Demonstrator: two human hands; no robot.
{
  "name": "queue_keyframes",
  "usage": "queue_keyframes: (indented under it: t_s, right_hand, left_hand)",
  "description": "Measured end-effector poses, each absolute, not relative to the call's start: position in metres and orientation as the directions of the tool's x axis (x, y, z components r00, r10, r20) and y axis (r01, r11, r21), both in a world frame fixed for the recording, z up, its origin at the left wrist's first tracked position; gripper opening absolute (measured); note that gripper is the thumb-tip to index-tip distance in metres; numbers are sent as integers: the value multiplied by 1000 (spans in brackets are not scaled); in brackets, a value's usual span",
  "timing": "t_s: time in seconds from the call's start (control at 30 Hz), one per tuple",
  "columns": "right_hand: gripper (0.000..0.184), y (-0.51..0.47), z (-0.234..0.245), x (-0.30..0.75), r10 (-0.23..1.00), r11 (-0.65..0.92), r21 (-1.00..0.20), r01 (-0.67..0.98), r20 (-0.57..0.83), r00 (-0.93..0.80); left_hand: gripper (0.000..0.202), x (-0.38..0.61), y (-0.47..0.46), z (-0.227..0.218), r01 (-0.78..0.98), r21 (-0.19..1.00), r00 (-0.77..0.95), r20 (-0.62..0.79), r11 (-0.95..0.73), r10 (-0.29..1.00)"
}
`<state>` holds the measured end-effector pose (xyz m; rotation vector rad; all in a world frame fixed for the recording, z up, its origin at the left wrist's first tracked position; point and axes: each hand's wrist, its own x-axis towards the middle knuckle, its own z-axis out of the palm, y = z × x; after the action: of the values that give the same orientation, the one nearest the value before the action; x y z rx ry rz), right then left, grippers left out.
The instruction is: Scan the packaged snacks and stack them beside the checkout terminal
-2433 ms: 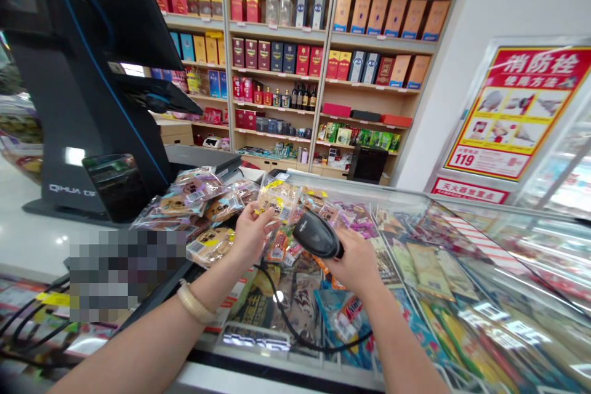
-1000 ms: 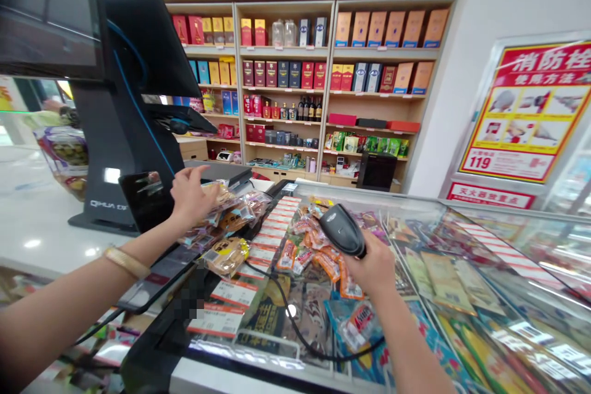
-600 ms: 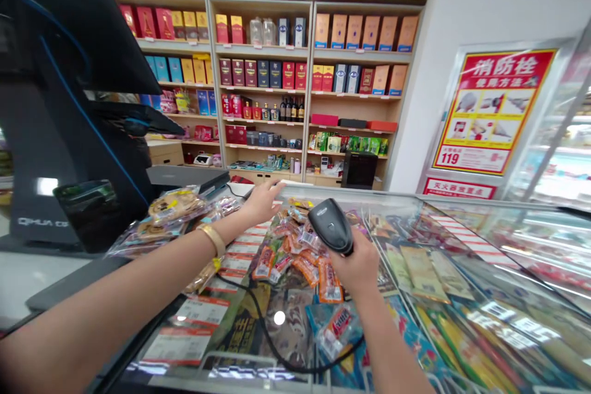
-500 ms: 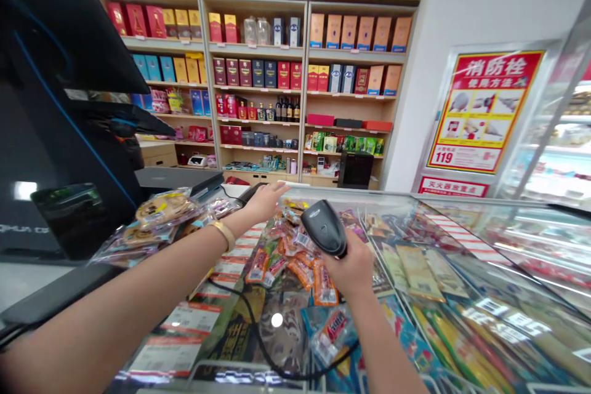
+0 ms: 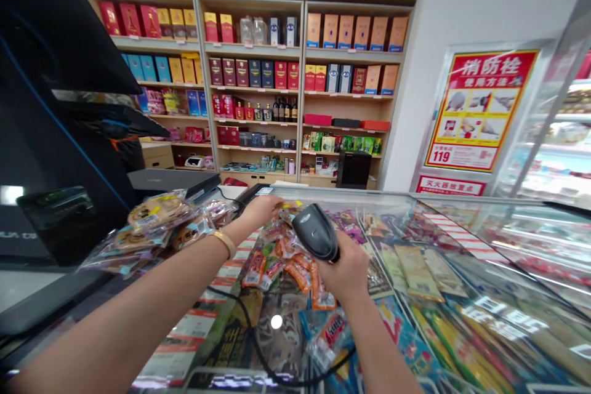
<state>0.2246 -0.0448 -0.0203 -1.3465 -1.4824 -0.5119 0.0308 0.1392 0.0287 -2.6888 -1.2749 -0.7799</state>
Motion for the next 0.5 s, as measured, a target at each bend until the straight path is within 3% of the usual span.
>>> queue_keyframes:
  t_s: [0.1, 0.17, 0.23, 0.3, 0.4, 0.5]
  right_hand:
    - [25, -44, -20, 225, 464, 309, -305, 901, 875, 138]
    - [26, -43, -20, 225, 462, 336, -294, 895, 879, 115]
    - [25, -43, -20, 225, 466, 348, -294, 890, 878, 108]
    - [22, -43, -20, 224, 468, 349, -291, 891, 878, 103]
    - [17, -45, -19, 221, 464, 343, -276, 898, 881, 93]
    - [17, -47, -17, 217, 477, 348, -286, 893, 874, 94]
  left_hand:
    - [25, 20, 134, 30, 753, 230, 408, 571, -616, 712]
    - [26, 13, 127, 31, 686, 432, 230, 635, -586, 737]
    - [26, 8, 116, 32, 454, 690, 21, 625, -564, 781]
    - [29, 3, 99, 32, 132, 844, -113, 533, -519, 839]
    - [37, -1, 72, 27, -231, 889, -155, 367, -395, 917]
    - [43, -6, 51, 20, -365, 872, -150, 292, -327, 945]
